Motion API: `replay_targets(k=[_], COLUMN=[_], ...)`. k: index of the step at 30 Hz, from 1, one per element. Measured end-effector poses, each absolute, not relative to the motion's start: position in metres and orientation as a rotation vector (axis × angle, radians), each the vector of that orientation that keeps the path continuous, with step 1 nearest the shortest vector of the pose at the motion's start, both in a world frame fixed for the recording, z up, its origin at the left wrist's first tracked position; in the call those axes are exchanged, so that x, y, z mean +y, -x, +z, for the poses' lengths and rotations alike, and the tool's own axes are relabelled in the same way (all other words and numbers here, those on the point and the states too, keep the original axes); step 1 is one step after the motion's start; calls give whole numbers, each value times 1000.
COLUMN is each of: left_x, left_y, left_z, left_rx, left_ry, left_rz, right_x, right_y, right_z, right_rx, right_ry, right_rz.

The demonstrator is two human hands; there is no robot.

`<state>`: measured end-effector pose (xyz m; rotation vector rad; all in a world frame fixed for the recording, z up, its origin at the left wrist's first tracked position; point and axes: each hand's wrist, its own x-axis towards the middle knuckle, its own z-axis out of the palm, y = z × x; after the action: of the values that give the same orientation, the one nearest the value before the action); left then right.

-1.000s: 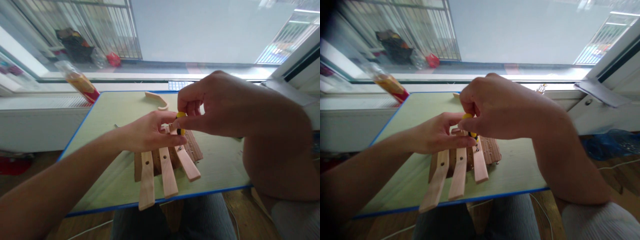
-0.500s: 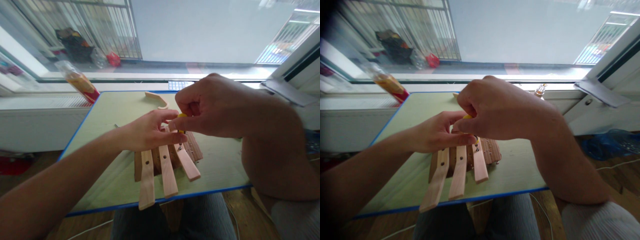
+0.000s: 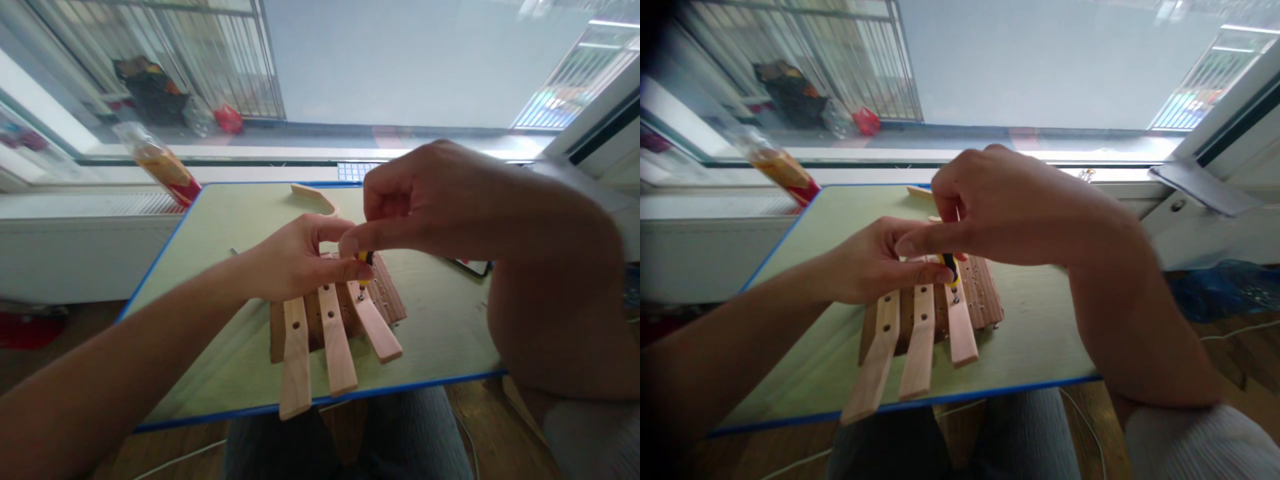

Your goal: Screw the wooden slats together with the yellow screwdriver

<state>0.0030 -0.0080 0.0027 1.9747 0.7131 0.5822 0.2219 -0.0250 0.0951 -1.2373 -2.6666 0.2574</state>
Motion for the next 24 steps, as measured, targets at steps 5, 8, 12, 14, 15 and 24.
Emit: replay_targets(k=[5, 8, 12, 14, 15, 24], left_x=[-6, -5, -3, -3, -3, -3], left_y=[-1, 0, 1, 1, 1, 2], left_z=[4, 3, 1, 1, 1, 5], left_rx=[705, 690, 666, 651, 641, 589], left_ry=[-2056, -2070, -2060, -2064, -2070, -2123], left_rz=[570, 568, 573, 576, 575, 515], right_x=[-33, -33, -31, -30, -30, -34], right_y=[-226, -228, -228, -228, -228, -228], right_z=[106, 107, 105, 103, 103, 102], right_rx=[-2667, -2688, -2688, -2695, -2701, -2723], right_ry=[1129, 1089, 1073, 1069, 1075, 1059], right_rz=[394, 454, 486, 485, 486, 414])
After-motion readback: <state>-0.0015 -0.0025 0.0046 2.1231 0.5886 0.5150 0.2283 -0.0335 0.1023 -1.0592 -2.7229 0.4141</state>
